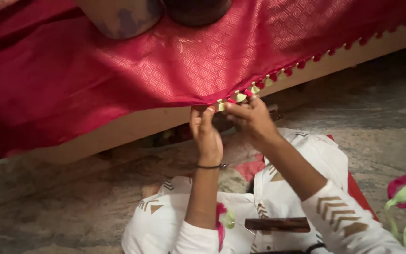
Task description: The recorder is tying and trimming green and pink ribbons to create decorative tassels on the edge of a red cloth.
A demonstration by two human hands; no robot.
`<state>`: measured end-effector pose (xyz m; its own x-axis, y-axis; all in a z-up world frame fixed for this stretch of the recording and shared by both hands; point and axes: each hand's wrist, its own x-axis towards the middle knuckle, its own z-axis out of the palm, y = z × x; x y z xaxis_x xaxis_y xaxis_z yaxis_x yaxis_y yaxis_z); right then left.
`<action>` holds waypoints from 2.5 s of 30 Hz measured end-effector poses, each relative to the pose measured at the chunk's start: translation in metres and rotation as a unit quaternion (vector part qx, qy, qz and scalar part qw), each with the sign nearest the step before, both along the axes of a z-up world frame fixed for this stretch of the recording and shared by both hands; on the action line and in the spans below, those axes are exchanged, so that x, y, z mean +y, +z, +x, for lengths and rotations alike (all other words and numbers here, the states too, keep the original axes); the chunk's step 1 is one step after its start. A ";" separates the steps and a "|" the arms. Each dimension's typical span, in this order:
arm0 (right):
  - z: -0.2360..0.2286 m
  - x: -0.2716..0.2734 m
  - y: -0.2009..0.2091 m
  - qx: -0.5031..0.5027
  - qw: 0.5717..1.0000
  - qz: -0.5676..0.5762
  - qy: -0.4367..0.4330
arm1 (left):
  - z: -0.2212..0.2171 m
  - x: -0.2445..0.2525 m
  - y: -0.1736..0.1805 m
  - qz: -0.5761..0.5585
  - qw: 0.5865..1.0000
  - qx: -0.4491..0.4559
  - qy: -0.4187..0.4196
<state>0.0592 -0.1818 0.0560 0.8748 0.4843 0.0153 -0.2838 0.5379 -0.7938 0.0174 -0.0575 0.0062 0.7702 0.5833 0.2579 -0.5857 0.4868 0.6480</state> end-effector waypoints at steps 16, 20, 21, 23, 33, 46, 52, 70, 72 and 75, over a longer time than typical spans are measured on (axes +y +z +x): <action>-0.053 -0.234 -0.157 -0.480 0.507 -0.671 0.248 | -0.014 0.027 0.004 0.075 0.992 0.043 -0.095; -0.042 -0.236 -0.152 -0.618 0.523 -0.550 0.205 | -0.006 0.047 -0.015 0.263 0.956 0.125 0.019; -0.039 -0.235 -0.150 -0.613 0.508 -0.563 0.224 | -0.005 0.050 -0.011 0.300 0.944 0.137 0.017; -0.035 -0.232 -0.151 -0.608 0.492 -0.574 0.241 | -0.003 0.054 -0.012 0.337 0.930 0.149 0.016; -0.038 -0.250 -0.161 -0.612 0.526 -0.561 0.186 | -0.021 0.026 0.040 -0.151 0.946 0.045 -0.282; -0.049 -0.241 -0.146 -0.380 0.695 -0.609 0.016 | 0.019 -0.012 -0.001 -0.044 0.998 0.054 0.002; -0.040 -0.264 -0.185 -0.285 0.616 -0.734 0.019 | -0.001 -0.024 0.036 -0.199 0.960 -0.061 -0.186; -0.034 -0.178 -0.120 -0.533 0.678 -0.506 0.026 | 0.012 -0.009 -0.025 0.092 0.986 0.115 0.081; -0.029 -0.131 -0.108 -0.513 0.714 -0.475 -0.023 | -0.003 0.009 0.023 0.058 0.988 0.121 0.076; -0.029 -0.057 -0.079 -0.424 0.802 -0.410 -0.093 | -0.016 0.039 0.035 0.052 0.990 0.123 0.042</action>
<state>0.0306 -0.2383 -0.0225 0.7765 0.4982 0.3859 0.5695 -0.2927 -0.7681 0.0019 -0.0181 0.0414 0.7667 0.6285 0.1312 -0.4397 0.3650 0.8206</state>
